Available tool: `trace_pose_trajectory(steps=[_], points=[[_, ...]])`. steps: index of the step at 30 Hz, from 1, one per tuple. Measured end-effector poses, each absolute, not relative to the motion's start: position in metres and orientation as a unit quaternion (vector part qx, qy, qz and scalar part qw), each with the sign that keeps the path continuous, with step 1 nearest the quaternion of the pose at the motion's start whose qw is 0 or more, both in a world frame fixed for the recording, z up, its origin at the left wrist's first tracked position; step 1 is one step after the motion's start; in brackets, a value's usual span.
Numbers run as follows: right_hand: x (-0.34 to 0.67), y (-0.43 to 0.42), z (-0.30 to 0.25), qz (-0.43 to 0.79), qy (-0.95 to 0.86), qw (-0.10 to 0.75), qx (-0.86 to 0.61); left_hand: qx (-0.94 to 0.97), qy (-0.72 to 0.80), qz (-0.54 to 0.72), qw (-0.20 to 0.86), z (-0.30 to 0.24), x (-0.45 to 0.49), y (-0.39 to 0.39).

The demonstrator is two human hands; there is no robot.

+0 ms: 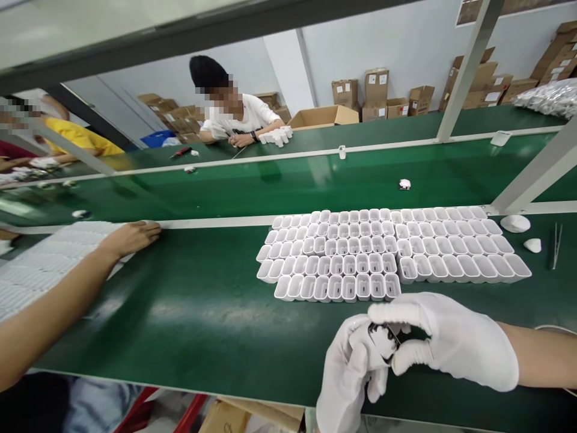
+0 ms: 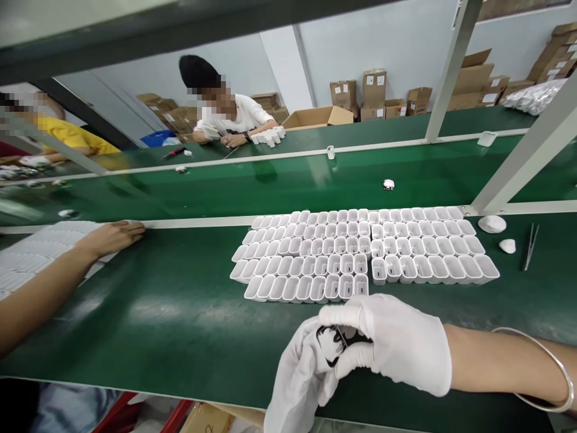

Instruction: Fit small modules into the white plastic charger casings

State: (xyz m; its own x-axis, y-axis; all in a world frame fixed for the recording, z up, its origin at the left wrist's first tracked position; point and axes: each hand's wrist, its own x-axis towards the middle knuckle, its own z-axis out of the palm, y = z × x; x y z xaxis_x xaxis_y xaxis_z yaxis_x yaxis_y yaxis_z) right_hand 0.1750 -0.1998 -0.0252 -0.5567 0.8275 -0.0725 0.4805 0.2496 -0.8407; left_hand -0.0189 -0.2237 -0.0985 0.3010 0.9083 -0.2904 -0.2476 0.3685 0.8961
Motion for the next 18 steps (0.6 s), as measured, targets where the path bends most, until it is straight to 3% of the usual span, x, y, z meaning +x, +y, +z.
trace_pose_trajectory(steps=[6, 11, 16, 18], points=[[0.163, -0.202, -0.011, 0.328, -0.833, 0.192, -0.403, 0.367, 0.451, 0.408, 0.704, -0.099, -0.012, -0.224], [0.153, -0.204, -0.012, 0.361, -0.810, 0.205, -0.414, 0.343, 0.443, 0.420, 0.714, -0.097, -0.007, -0.222], [0.150, -0.205, -0.017, 0.475, -0.765, 0.229, -0.370, 0.342, 0.401, 0.426, 0.735, -0.095, 0.000, -0.219], [0.154, -0.200, -0.016, 0.441, -0.794, 0.214, -0.360, 0.340, 0.381, 0.432, 0.744, -0.092, 0.001, -0.216]])
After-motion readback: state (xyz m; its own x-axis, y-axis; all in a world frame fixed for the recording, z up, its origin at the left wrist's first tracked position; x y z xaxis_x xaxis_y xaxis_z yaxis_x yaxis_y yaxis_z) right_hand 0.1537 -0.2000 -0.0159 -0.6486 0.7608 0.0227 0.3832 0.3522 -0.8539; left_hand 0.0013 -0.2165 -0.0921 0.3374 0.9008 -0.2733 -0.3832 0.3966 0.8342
